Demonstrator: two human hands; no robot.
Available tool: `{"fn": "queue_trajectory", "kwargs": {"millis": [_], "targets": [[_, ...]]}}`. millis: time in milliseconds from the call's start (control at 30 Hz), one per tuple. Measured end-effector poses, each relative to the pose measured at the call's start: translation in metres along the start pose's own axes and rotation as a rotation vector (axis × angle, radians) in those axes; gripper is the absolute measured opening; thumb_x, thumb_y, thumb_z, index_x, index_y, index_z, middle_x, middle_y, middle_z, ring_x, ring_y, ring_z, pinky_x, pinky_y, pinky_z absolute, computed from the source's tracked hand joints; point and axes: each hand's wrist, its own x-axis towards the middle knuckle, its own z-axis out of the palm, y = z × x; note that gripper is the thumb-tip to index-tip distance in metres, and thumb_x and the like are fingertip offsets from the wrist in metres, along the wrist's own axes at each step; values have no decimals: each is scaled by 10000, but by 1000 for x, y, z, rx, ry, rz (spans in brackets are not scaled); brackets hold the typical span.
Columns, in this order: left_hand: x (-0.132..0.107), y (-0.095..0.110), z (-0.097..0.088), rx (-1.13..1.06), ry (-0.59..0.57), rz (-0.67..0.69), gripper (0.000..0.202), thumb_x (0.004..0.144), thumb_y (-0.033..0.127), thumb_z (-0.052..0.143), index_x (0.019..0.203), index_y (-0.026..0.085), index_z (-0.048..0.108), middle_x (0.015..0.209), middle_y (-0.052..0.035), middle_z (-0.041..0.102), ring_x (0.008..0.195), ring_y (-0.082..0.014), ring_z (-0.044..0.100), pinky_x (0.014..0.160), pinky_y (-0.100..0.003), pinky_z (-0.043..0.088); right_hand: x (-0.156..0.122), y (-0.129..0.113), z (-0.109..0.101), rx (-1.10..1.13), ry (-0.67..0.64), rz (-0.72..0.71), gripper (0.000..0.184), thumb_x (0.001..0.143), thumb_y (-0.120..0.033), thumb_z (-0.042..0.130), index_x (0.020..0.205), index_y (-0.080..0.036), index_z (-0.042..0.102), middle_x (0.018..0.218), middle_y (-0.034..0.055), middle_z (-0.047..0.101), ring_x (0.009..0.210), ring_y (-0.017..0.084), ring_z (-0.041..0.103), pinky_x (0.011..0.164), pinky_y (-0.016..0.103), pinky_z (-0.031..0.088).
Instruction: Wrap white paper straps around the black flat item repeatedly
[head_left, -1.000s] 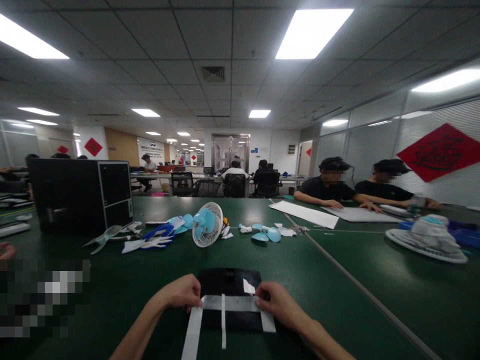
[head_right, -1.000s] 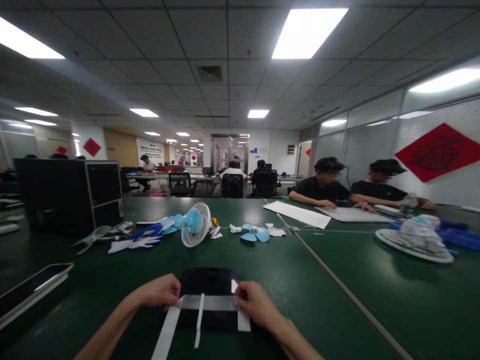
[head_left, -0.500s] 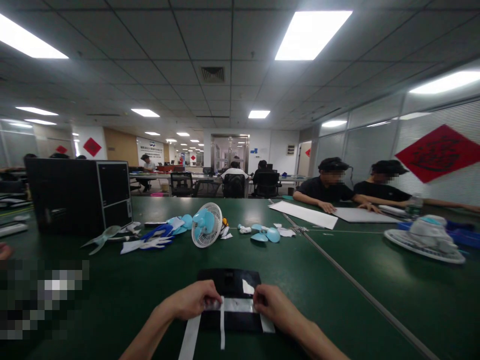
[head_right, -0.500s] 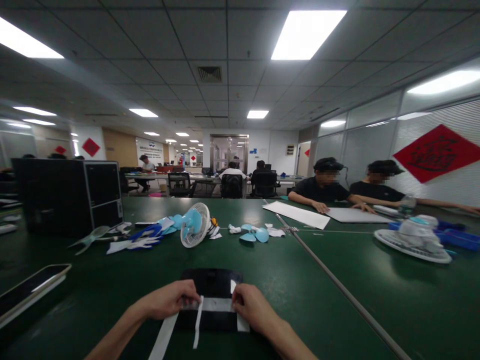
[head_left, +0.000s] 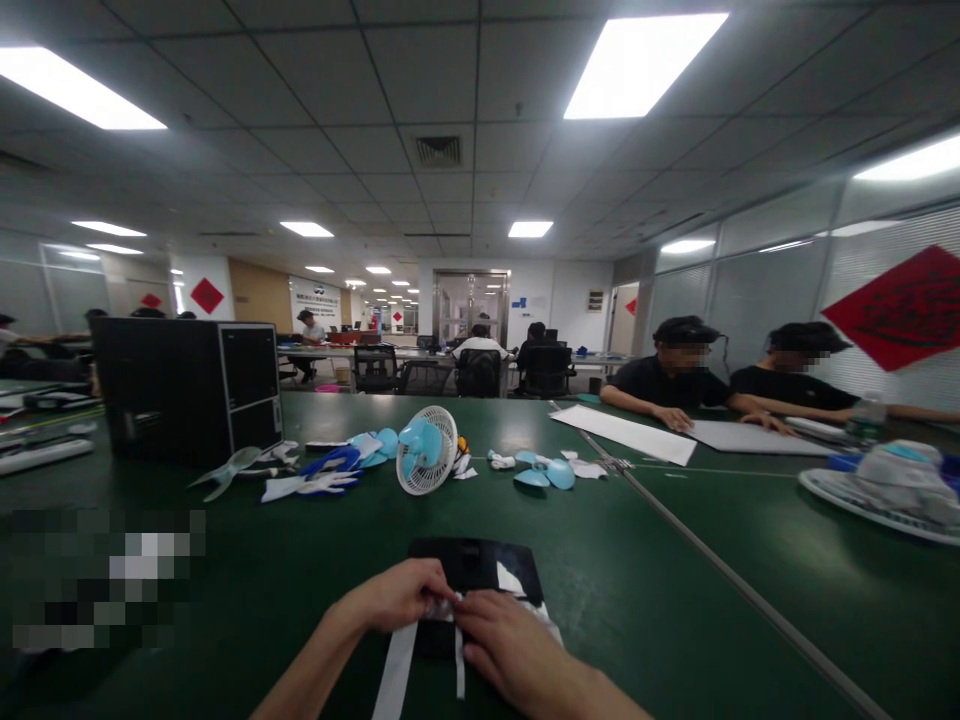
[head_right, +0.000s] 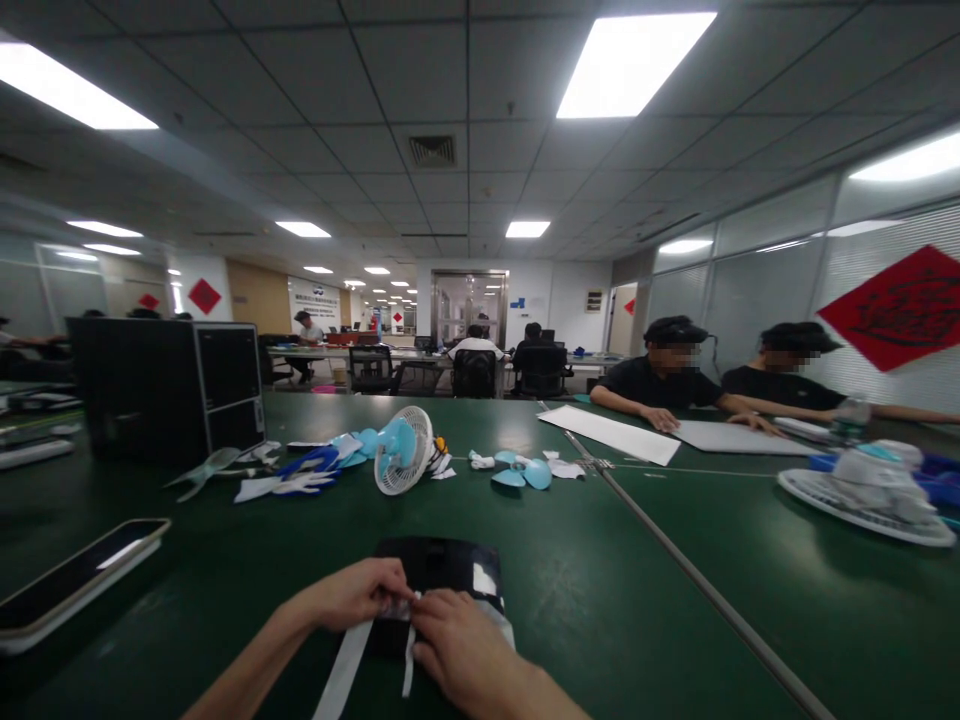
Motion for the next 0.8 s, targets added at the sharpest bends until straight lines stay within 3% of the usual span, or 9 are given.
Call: {"fn": "queue_trajectory", "kwargs": {"millis": [233,533,800], "targets": [[4,-7,4,4,41,33,320,798,183,555,1082,256,683,1015,-15,621,915,-145,574,795,-218,433,-4,4,9,-46,-30,-46,444,886,-301,508,1322,-219,510,1365,77,537,1268,252,452,1082,394,315],[4,-6,4,-2,35,28,363,770,119,526,1070,246,688,1032,-16,620,909,-144,576,794,-218,430,-10,22,33,-157,-46,-141,466,860,-344,576,1293,-176,539,1355,132,538,1232,298,494,1022,406,391],[5,-4,8,-33,55,-23,307,786,208,540,1053,248,688,997,-8,594,827,-121,548,727,-207,408,-10,24,35,-239,-48,-197,469,872,-379,570,1293,-177,527,1329,155,555,1212,308,515,984,392,424]]}}
